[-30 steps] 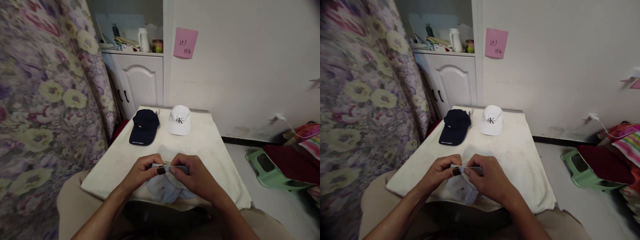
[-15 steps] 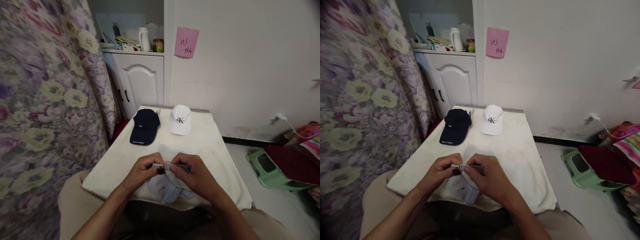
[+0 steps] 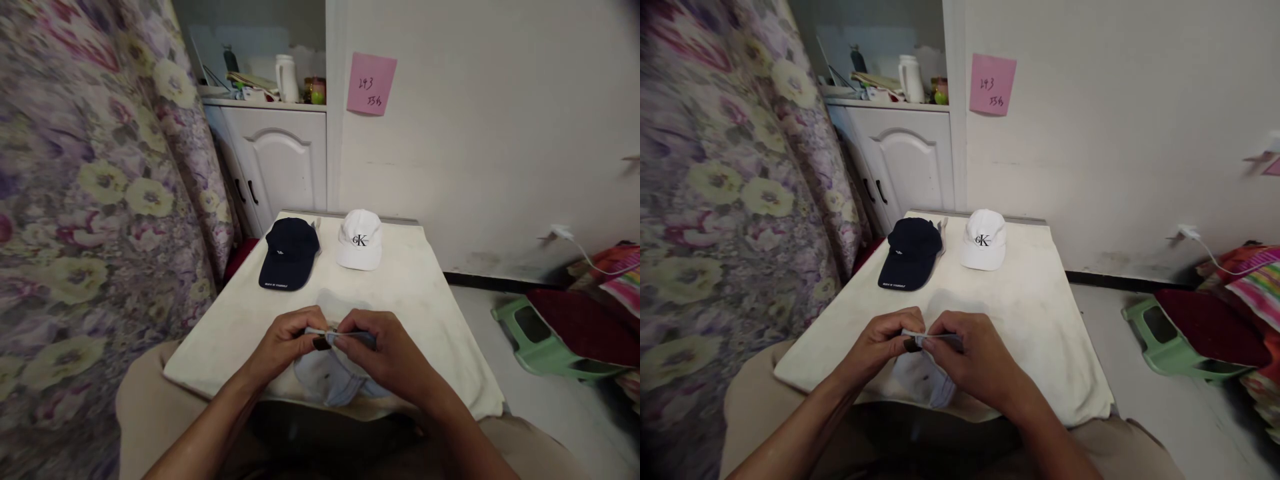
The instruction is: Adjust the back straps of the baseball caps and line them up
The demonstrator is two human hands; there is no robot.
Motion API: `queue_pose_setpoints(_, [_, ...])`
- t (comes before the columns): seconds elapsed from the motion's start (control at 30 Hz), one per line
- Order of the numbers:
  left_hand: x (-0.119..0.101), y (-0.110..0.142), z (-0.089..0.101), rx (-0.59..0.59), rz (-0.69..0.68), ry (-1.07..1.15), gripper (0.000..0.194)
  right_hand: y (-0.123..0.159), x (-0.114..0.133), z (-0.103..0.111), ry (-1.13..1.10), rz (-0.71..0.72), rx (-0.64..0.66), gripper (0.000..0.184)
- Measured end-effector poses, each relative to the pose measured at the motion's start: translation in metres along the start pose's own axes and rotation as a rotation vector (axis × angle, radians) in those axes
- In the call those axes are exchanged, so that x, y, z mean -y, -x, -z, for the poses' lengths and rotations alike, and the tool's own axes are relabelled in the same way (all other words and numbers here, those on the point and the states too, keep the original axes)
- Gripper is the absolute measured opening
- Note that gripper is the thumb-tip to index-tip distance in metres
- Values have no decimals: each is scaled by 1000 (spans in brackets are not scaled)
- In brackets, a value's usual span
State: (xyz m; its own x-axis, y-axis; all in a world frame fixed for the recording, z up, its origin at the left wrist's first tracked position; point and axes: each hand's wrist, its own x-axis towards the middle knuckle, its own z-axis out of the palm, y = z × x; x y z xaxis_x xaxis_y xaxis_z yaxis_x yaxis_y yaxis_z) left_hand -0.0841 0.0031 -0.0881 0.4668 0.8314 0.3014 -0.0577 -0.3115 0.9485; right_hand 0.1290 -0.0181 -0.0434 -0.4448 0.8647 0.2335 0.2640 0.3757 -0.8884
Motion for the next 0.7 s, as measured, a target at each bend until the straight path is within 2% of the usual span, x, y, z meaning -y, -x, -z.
queue_pose_setpoints(0.13, [-2, -1, -1, -5, 11, 0, 23, -1, 1, 0, 35, 5, -37, 15])
queue_pose_setpoints(0.4, [-2, -1, -2, -30, 15, 4, 25, 0, 0, 1, 2, -19, 3, 14])
queue_pose_setpoints(0.7, [5, 0, 1, 5, -151, 57, 23, 0, 4, 0, -128, -19, 4, 11])
